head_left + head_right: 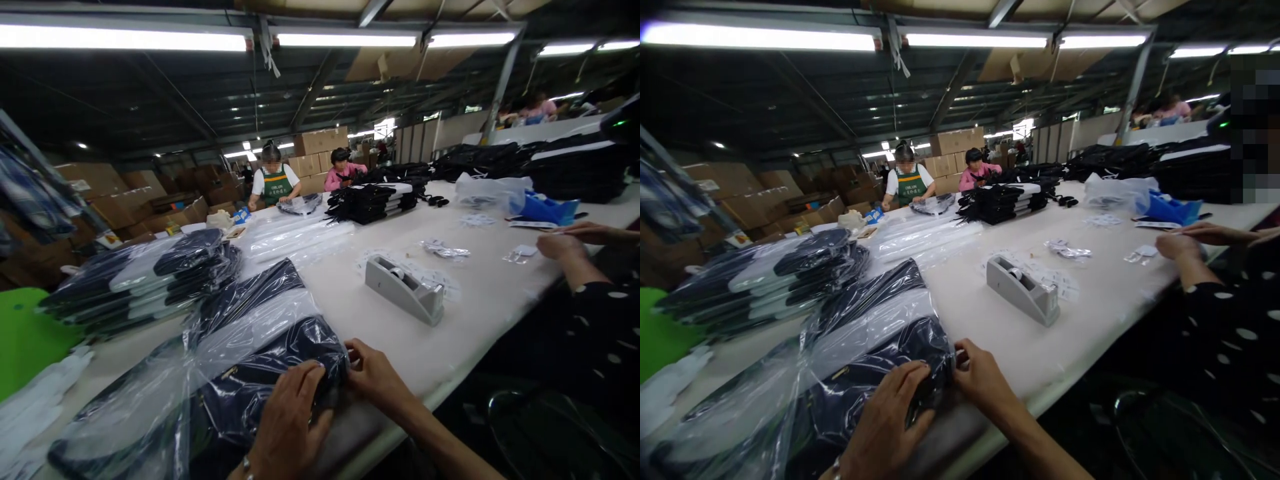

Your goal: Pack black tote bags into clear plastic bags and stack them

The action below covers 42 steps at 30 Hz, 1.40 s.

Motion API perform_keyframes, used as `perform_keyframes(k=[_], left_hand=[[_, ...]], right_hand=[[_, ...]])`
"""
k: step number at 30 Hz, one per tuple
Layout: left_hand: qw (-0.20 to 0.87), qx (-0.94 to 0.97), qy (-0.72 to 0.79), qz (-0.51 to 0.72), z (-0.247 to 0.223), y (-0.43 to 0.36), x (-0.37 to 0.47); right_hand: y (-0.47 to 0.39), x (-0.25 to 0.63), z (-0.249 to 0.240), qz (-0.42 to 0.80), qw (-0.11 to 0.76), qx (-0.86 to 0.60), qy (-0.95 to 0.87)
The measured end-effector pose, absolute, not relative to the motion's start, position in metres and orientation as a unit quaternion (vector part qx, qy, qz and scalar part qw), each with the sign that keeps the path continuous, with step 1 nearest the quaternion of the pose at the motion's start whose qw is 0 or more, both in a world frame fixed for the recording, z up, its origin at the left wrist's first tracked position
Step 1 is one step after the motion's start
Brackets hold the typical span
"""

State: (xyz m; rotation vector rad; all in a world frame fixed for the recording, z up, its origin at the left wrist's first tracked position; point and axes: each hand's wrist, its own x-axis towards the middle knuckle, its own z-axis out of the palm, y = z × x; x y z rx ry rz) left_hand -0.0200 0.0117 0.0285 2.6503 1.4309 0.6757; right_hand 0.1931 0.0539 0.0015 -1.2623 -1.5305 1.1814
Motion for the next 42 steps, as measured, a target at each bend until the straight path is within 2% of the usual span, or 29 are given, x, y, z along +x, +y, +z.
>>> perform_keyframes(k=[4, 12, 18, 24, 29, 34, 42], left_hand=[[0.01, 0.84, 0.479, 0.254, 0.021, 0.021, 0.001], [-0.013, 0.839, 0.452, 0.303, 0.017, 0.031, 0.005], [-0.039, 0.86, 0.397, 0.318, 0.002, 0.032, -0.013], [-0.083, 0.886, 0.378, 0.257, 0.004, 0.026, -0.026], [-0.181, 0.888, 0.332, 0.262, 0.005, 0.027, -0.028], [-0.227, 0.882, 0.316, 0.265, 0.004, 0.035, -0.032], [-0.159, 0.861, 0.355, 0.328, 0.011, 0.046, -0.033]], right_hand=[[0.056, 0.183, 0.001, 0.587, 0.374, -0.487, -0.528], [0.059, 0.164, 0.001, 0.688, 0.431, -0.425, -0.401], [0.056, 0.191, 0.008, 0.832, 0.321, -0.27, -0.363], [0.058, 0.182, 0.004, 0.782, 0.317, -0.377, -0.381], [0.052, 0.167, 0.013, 0.756, 0.365, -0.407, -0.36], [0.05, 0.161, 0.015, 0.744, 0.397, -0.435, -0.316], [0.043, 0.139, 0.006, 0.73, 0.498, -0.382, -0.272]])
